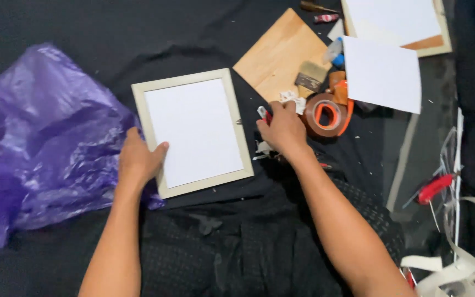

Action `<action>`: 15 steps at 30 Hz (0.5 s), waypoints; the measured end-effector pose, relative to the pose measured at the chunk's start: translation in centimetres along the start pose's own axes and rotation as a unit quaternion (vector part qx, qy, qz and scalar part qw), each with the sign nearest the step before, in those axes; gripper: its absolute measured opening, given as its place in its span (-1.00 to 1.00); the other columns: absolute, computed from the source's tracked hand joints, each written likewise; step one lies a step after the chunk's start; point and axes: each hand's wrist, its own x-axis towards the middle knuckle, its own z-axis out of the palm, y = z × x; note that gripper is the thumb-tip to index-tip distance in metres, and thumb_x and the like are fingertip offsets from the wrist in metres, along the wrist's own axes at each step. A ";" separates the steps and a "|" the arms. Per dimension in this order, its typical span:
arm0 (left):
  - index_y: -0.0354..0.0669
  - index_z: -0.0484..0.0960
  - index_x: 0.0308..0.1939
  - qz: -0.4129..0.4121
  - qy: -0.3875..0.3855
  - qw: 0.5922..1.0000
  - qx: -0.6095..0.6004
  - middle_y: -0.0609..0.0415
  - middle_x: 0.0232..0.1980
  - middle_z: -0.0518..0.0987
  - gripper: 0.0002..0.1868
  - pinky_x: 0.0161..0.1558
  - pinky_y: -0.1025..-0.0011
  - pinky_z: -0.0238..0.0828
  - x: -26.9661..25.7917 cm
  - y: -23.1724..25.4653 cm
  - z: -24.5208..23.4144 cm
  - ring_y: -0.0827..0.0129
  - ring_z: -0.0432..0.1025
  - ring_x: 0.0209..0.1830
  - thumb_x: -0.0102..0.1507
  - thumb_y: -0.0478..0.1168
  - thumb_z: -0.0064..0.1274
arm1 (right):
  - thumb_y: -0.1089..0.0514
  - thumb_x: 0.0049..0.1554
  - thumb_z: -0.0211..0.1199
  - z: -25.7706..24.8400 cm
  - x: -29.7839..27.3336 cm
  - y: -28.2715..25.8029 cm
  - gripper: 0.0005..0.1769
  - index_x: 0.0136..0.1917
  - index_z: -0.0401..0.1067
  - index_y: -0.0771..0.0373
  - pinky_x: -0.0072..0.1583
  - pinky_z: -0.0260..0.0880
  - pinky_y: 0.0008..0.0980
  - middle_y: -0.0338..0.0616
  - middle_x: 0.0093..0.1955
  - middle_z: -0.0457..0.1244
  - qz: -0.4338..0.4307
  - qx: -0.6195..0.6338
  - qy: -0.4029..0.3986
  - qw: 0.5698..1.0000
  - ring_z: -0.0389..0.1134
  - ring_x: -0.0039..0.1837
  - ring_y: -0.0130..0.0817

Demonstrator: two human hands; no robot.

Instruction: Measuring and cutting a piece of paper to fit into a picture frame using a ruler and a utility knife.

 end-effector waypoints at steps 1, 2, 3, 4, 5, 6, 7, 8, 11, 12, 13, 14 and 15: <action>-0.41 0.21 0.42 -0.015 0.010 1.000 -0.002 -0.46 0.19 0.48 -0.06 0.16 -0.21 0.37 0.4 -0.4 0.3 -0.34 0.43 0.23 0.18 0.09 0.28 | -0.15 0.11 0.29 0.3 -0.2 -0.4 -0.30 0.45 0.33 0.14 0.22 0.39 0.22 0.14 0.39 0.07 -0.016 -0.001 -0.008 1.000 0.34 0.29 0.34; -0.36 0.25 0.37 -0.016 0.002 1.000 -0.004 -0.41 0.17 0.51 -0.11 0.14 -0.16 0.40 0.7 -0.8 0.6 -0.29 0.46 0.20 0.17 0.10 0.28 | -0.18 0.14 0.24 0.5 -0.5 -0.7 -0.31 0.43 0.34 0.16 0.25 0.37 0.22 0.19 0.33 0.18 -0.024 0.000 -0.037 0.999 0.33 0.32 0.34; -0.30 0.29 0.31 -0.016 -0.006 1.000 -0.007 -0.35 0.16 0.54 -0.16 0.12 -0.12 0.44 1.1 -1.3 0.9 -0.24 0.48 0.18 0.16 0.11 0.28 | -0.22 0.16 0.20 0.8 -0.7 -1.0 -0.32 0.42 0.35 0.18 0.28 0.35 0.21 0.24 0.28 0.28 -0.032 0.001 -0.065 0.997 0.32 0.34 0.33; -0.30 0.29 0.31 -0.035 0.009 0.999 -0.010 -0.35 0.16 0.54 -0.16 0.12 -0.12 0.44 0.5 -0.8 0.3 -0.24 0.48 0.18 0.16 0.11 0.28 | -0.22 0.16 0.20 0.9 -1.1 -1.6 -0.32 0.42 0.35 0.18 0.28 0.35 0.21 0.24 0.28 0.28 -0.055 -0.002 -0.075 0.996 0.32 0.34 0.33; -0.35 0.33 0.28 -0.025 -0.009 0.999 -0.017 -0.37 0.16 0.54 -0.22 0.15 -0.11 0.44 0.0 -0.2 -0.3 -0.25 0.47 0.20 0.18 0.08 0.25 | -0.22 0.14 0.21 1.1 -1.5 -2.2 -0.31 0.41 0.37 0.20 0.26 0.37 0.14 0.16 0.21 0.34 -0.046 -0.003 -0.091 0.995 0.35 0.33 0.24; -0.40 0.37 0.26 -0.007 -0.033 0.999 -0.023 -0.39 0.17 0.54 -0.28 0.17 -0.11 0.44 -0.2 0.7 -0.7 -0.27 0.46 0.23 0.20 0.04 0.22 | -0.21 0.12 0.22 1.0 -2.1 -2.4 -0.31 0.40 0.40 0.21 0.25 0.40 0.08 0.09 0.15 0.41 -0.029 -0.004 -0.103 0.994 0.39 0.31 0.14; -0.40 0.37 0.26 -0.019 -0.023 0.999 -0.025 -0.39 0.17 0.54 -0.28 0.17 -0.11 0.44 -0.5 0.6 -1.3 -0.27 0.46 0.23 0.20 0.04 0.22 | -0.21 0.12 0.22 1.4 -2.2 -3.0 -0.31 0.40 0.40 0.21 0.25 0.40 0.08 0.09 0.15 0.41 -0.043 -0.006 -0.108 0.993 0.39 0.31 0.14; -0.40 0.37 0.26 -0.018 -0.033 0.999 -0.028 -0.39 0.17 0.54 -0.29 0.17 -0.10 0.45 -0.7 0.9 -1.6 -0.24 0.46 0.23 0.22 0.04 0.19 | -0.20 0.12 0.23 1.5 -2.3 -3.1 -0.30 0.40 0.40 0.25 0.25 0.40 0.07 0.11 0.14 0.42 -0.042 0.002 -0.120 0.992 0.39 0.31 0.14; -0.41 0.39 0.24 -0.016 -0.046 0.998 -0.040 -0.42 0.16 0.54 -0.30 0.15 -0.10 0.45 -0.8 1.4 -2.1 -0.24 0.46 0.23 0.23 0.07 0.16 | -0.19 0.10 0.26 1.7 -2.7 -3.7 -0.27 0.39 0.40 0.31 0.26 0.40 0.05 0.13 0.14 0.42 -0.041 0.025 -0.136 0.990 0.39 0.31 0.12; -0.44 0.40 0.22 -0.013 -0.050 0.998 -0.048 -0.45 0.15 0.54 -0.30 0.15 -0.13 0.45 -0.7 1.7 -2.1 -0.27 0.46 0.23 0.23 0.09 0.15 | -0.20 0.09 0.28 1.6 -2.9 -3.8 -0.26 0.37 0.40 0.32 0.27 0.39 0.05 0.12 0.13 0.43 -0.039 0.043 -0.138 0.989 0.39 0.31 0.10; -0.44 0.40 0.22 -0.006 -0.054 0.997 -0.048 -0.45 0.15 0.54 -0.30 0.15 -0.13 0.45 -0.5 1.2 -2.2 -0.27 0.46 0.23 0.23 0.09 0.15 | -0.20 0.09 0.28 1.7 -2.8 -4.0 -0.26 0.37 0.40 0.32 0.27 0.39 0.05 0.12 0.13 0.43 -0.034 0.043 -0.133 0.990 0.39 0.31 0.10; -0.46 0.42 0.19 -0.009 -0.060 0.998 -0.024 -0.47 0.14 0.54 -0.28 0.15 -0.16 0.43 -0.2 1.1 -2.1 -0.31 0.45 0.23 0.24 0.13 0.14 | -0.19 0.08 0.28 1.6 -2.9 -3.8 -0.28 0.35 0.41 0.32 0.27 0.39 0.05 0.13 0.12 0.43 -0.043 0.048 -0.136 0.989 0.40 0.30 0.11; -0.48 0.44 0.17 -0.010 -0.066 0.998 0.000 -0.50 0.13 0.55 -0.26 0.15 -0.19 0.41 0.2 1.0 -1.9 -0.35 0.44 0.23 0.24 0.16 0.13 | -0.19 0.08 0.28 1.6 -2.9 -3.5 -0.30 0.33 0.43 0.33 0.27 0.40 0.06 0.14 0.11 0.43 -0.052 0.053 -0.139 0.987 0.40 0.29 0.11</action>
